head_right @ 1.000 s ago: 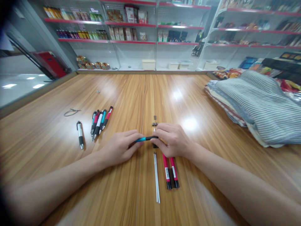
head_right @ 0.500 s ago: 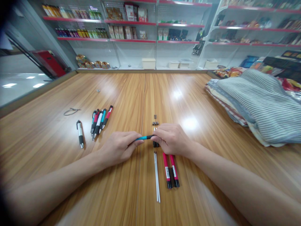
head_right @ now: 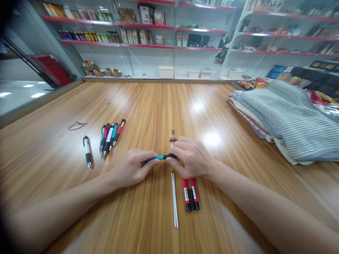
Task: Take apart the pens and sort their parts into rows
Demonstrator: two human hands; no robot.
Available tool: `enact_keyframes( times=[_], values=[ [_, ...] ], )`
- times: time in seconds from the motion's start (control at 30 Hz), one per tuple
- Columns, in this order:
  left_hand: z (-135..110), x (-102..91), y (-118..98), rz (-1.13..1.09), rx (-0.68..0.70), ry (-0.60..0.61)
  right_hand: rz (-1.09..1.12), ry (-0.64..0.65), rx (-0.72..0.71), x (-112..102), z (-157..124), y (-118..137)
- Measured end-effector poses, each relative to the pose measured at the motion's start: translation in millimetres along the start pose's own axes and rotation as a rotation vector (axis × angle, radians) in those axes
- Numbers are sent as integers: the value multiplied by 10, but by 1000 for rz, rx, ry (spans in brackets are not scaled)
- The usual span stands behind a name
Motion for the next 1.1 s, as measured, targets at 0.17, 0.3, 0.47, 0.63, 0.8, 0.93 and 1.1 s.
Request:
enact_keyframes(
  times=[0.17, 0.3, 0.47, 0.63, 0.8, 0.93, 1.1],
  values=[
    [-9, 21, 6, 48, 48, -17, 6, -8, 48, 6, 20, 4],
    [-3, 6, -5, 46, 55, -33, 63, -7, 54, 5, 8, -12],
    [-1, 4, -12, 54, 66, -25, 80, -30, 88, 11, -9, -45],
    [-1, -6, -14, 53, 62, -38, 165, -27, 97, -7, 2, -35],
    [-4, -7, -18, 46, 57, -22, 129, -7, 94, 15, -7, -49],
    [-6, -15, -7, 44, 45, -28, 166, -15, 112, 18, -12, -60],
    [0, -19, 6, 40, 50, -11, 133, -15, 100, 43, -12, -66]
  ],
)
Point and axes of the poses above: each hand's wrist, its own z-axis towards the middle knuckle, its own x-axis out of the palm, y = z × x, the point moved 3 cm from there along z, towards the middle knuckle, and after that the axes turned 9 degrees about x, right-handed, at the moved point
